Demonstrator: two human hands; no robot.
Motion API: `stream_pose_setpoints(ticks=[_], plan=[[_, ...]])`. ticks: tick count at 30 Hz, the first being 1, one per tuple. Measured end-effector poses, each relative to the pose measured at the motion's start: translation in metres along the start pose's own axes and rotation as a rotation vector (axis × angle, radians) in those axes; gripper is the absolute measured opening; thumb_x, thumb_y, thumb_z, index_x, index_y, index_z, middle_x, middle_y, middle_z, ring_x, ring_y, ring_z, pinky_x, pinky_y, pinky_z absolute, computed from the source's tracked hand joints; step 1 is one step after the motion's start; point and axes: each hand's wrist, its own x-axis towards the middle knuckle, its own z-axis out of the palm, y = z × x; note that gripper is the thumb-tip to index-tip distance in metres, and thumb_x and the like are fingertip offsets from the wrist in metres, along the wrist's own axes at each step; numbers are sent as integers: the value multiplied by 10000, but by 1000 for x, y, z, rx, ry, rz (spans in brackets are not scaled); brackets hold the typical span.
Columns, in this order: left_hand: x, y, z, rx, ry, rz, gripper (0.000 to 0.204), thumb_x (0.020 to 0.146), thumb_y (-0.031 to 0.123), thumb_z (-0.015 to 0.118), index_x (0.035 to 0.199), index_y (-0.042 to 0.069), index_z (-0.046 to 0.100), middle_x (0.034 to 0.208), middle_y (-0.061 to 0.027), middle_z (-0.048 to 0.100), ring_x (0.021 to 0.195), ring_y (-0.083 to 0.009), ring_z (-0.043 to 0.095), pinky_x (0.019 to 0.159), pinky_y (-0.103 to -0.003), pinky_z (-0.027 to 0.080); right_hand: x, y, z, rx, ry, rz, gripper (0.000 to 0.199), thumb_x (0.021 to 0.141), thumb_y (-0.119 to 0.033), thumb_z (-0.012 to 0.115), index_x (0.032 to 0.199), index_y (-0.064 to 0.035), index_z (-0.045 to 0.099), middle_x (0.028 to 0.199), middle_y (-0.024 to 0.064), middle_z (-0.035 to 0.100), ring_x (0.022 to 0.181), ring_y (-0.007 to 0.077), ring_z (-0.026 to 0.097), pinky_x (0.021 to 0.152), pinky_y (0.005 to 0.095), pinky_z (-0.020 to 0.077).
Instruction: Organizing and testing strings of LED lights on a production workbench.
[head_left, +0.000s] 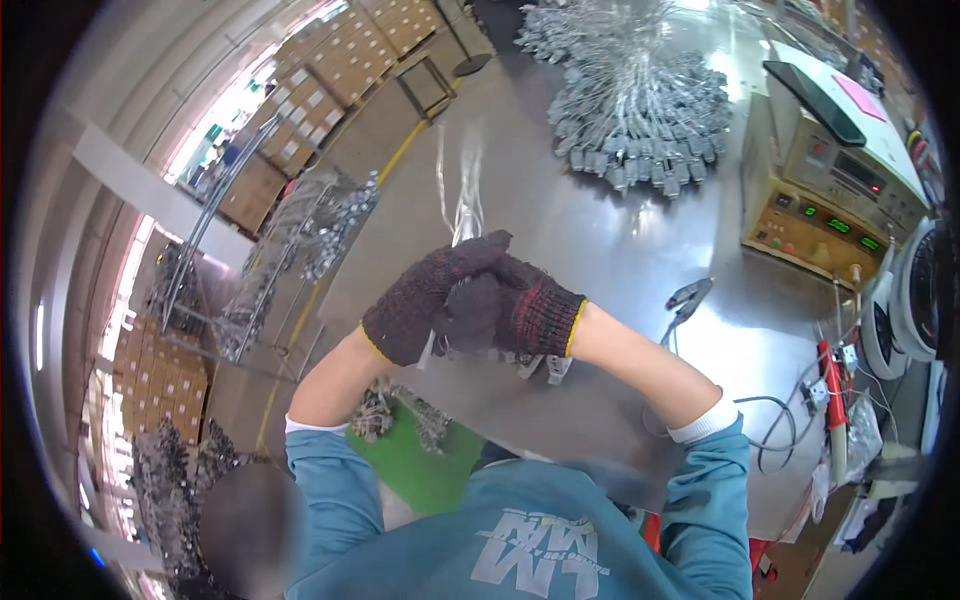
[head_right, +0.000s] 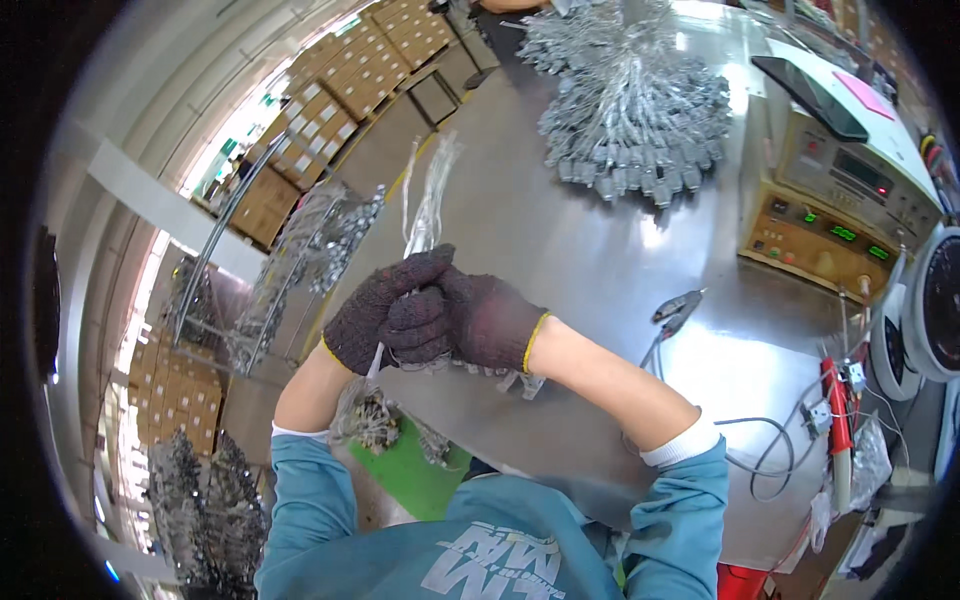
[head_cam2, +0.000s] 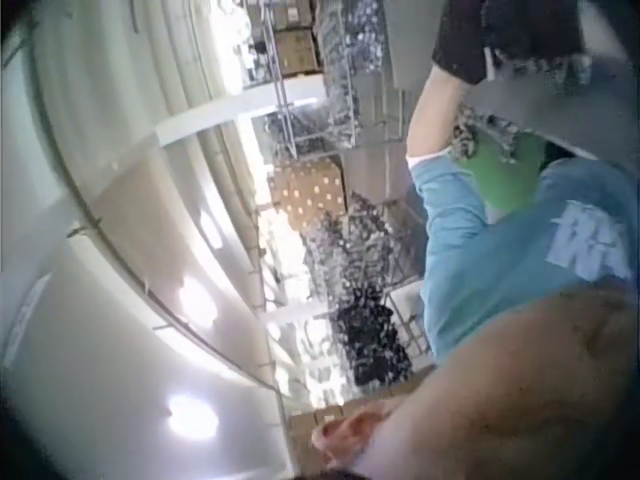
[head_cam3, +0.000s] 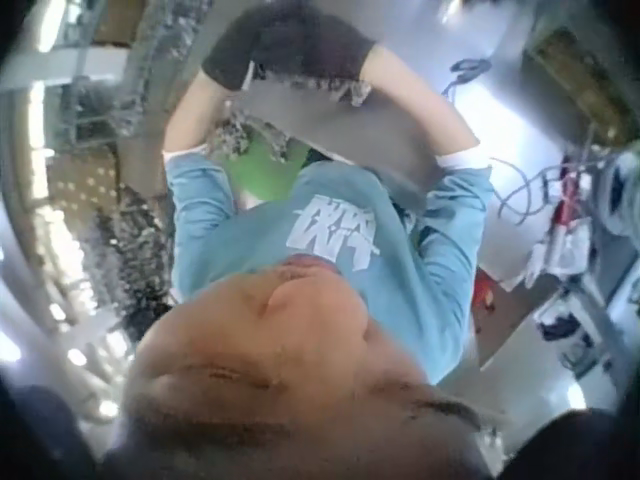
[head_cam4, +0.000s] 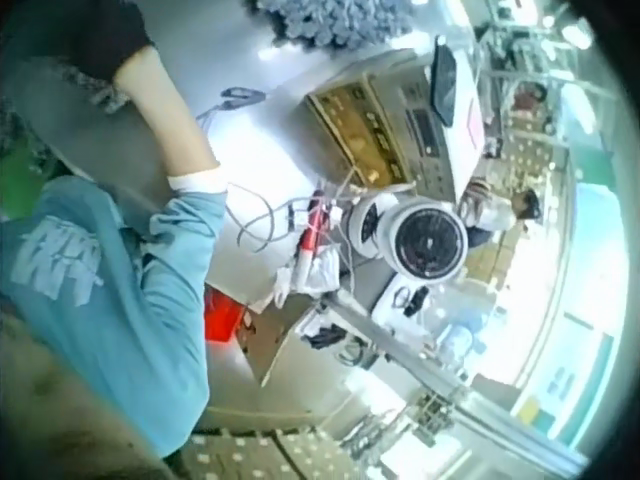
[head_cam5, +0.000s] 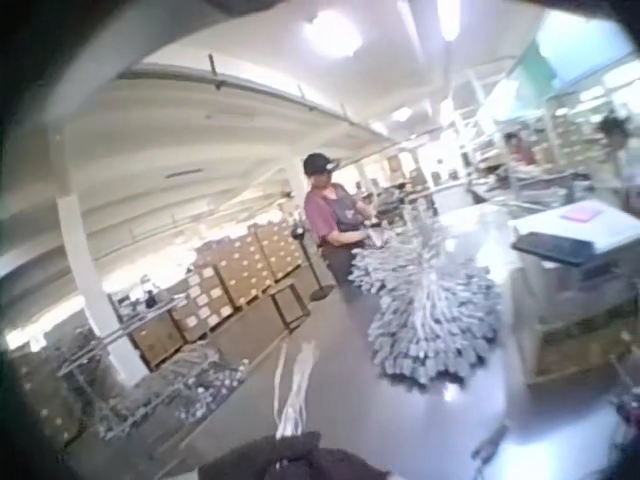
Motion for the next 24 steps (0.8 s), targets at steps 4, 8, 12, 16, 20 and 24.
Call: stream_pose_setpoints(ticks=[4,8,12,16,20,24], plan=[[17,13,19,120,-3,8,514,1230,423,404,931,88,654,558,40,414,434,-132,405,452,-318,357,-12,20,-27,-111,73,100,175,912,-198,708,1046,-89,731,949,113,752,905,347,755,818,485,590],[5,-25,-27,489,71,336,557,1175,525,530,1040,21,723,558,-1,472,473,-115,466,486,-336,419,-6,54,-24,-435,179,-136,92,903,-199,708,944,-141,767,913,39,757,981,270,734,887,436,562],[19,-65,-80,716,116,34,429,1158,376,616,1118,0,819,859,-72,752,687,-117,640,610,-302,524,-1,71,45,-567,-121,161,140,945,-216,681,1006,-236,805,1030,-3,791,1158,208,692,1110,419,476],[34,-147,-165,896,357,348,382,1174,319,589,1128,24,827,866,-26,752,714,-94,640,617,-294,523,-2,49,75,-457,-204,184,160,929,-265,704,1038,-212,808,1092,28,789,1225,241,663,1158,482,426],[44,-151,-201,1010,514,622,329,1164,248,620,983,31,789,823,2,727,725,-75,637,609,-311,508,24,40,96,-416,-216,308,283,930,-368,707,1097,-167,815,1151,72,780,1288,275,625,1206,537,354],[48,-112,-169,-106,644,401,420,1167,278,619,818,57,692,748,-1,689,675,-81,609,582,-322,484,45,41,128,-503,-267,414,449,932,-502,700,1149,-124,809,1175,91,772,1332,293,592,1255,550,293]])
